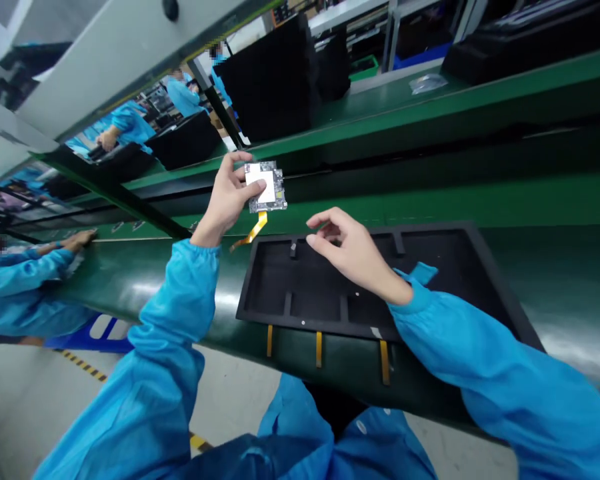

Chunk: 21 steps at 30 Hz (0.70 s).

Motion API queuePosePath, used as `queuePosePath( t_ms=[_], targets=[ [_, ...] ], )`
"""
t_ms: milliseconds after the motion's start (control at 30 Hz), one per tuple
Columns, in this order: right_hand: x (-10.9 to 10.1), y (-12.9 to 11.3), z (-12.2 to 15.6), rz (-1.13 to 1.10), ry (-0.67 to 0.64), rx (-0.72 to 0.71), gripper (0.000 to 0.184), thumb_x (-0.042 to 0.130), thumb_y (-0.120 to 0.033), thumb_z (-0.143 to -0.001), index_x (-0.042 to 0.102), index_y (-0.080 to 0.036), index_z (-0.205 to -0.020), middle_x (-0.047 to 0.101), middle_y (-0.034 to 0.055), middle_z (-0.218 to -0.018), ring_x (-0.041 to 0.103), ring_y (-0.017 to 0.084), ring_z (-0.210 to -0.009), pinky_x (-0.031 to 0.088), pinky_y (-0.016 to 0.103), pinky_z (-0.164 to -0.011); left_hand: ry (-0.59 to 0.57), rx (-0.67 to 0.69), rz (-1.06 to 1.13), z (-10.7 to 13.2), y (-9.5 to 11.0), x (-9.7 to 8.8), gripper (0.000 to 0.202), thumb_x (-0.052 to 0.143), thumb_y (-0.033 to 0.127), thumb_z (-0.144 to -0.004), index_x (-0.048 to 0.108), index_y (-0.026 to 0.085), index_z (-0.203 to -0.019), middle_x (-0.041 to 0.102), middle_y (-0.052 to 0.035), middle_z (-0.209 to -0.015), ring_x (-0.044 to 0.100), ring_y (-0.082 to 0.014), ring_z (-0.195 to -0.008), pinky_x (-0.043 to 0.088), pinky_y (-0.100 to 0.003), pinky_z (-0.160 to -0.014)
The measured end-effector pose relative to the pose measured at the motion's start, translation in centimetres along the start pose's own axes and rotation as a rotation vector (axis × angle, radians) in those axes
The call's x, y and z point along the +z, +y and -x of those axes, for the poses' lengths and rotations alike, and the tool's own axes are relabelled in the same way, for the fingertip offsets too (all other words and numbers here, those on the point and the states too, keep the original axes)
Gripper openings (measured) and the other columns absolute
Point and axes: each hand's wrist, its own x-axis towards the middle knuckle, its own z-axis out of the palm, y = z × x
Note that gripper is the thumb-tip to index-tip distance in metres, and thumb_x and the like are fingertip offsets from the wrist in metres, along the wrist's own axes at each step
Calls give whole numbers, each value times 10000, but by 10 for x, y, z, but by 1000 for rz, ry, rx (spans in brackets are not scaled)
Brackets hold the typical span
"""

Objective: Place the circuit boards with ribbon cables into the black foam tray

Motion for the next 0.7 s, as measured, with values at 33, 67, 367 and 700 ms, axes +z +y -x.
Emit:
queuePosePath(
  t_ms=[33,67,367,700],
  targets=[
    [5,3,-1,-72,-1,46,328,791,-487,-904,672,-216,-1044,711,60,-1018,652,169,-757,567,328,-653,28,32,51,13,7,13,645,1011,433,-742,630,264,-1235,731,-25,-989,786,-242,-984,661,-375,-908],
    [8,5,-2,-130,-4,79,376,809,-513,-881,650,-211,-1039,698,52,-1008,625,149,-715,537,313,-621,65,59,91,26,12,25,671,1015,477,-737,630,273,-1248,733,-27,-1016,785,-233,-994,657,-345,-895],
    [10,6,6,-196,73,82,519,923,-549,-796,541,-234,-953,625,-9,-874,552,118,-667,437,271,-577,430,-72,251,88,10,80,679,1003,608,-710,578,242,-1093,722,14,-925,681,-87,-673,533,-173,-581],
    [-2,24,-3,-232,143,46,412,831,-461,-868,524,-251,-1044,698,11,-937,711,195,-882,620,387,-846,75,-184,235,101,-2,78,658,1017,569,-709,686,249,-1179,751,-29,-1031,736,-129,-746,587,-184,-552]
  ],
)
